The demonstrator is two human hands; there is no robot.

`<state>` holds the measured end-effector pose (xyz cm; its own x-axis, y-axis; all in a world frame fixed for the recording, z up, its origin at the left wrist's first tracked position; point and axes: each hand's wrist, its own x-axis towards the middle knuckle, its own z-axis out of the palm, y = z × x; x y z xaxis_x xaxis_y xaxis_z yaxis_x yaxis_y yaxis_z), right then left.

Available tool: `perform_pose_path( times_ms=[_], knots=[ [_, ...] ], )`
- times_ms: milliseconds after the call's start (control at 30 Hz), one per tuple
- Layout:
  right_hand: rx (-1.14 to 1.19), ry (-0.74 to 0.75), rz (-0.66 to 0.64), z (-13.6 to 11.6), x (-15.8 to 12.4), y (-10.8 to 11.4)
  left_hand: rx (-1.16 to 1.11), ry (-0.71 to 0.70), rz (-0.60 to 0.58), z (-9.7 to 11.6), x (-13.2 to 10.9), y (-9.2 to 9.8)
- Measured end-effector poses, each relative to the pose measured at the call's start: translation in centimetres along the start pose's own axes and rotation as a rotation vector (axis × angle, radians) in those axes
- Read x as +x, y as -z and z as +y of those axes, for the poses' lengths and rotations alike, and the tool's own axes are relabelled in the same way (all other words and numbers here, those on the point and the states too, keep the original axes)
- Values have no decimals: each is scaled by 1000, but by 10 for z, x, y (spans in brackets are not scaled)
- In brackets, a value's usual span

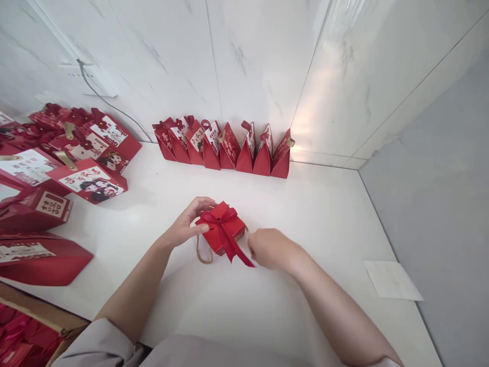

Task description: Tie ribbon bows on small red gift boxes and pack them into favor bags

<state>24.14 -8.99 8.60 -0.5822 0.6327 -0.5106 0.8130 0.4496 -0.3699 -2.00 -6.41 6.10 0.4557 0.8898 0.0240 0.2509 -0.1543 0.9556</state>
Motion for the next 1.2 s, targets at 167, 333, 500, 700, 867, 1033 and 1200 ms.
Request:
perform_pose_path(
  times_ms=[167, 333, 500, 700, 867, 1033, 1200],
  knots=[
    [108, -163, 192, 19, -17, 22, 114, 152, -219, 1, -5, 12],
    [311, -117, 289, 12, -19, 31, 156, 78, -41, -14, 2, 7],
    [333, -108, 291, 13, -9, 25, 150, 70, 140, -22, 4, 1],
    [420, -213, 489, 23, 6, 14, 114, 57, 90, -27, 4, -15],
    [809, 95, 191, 19, 2, 18, -69, 47, 80, -31, 6, -13],
    [727, -25, 218, 25, 8, 15, -67, 75, 33, -38, 6, -4],
    [809, 59, 215, 37, 41, -4, -6, 115, 110, -41, 10, -4]
  ],
)
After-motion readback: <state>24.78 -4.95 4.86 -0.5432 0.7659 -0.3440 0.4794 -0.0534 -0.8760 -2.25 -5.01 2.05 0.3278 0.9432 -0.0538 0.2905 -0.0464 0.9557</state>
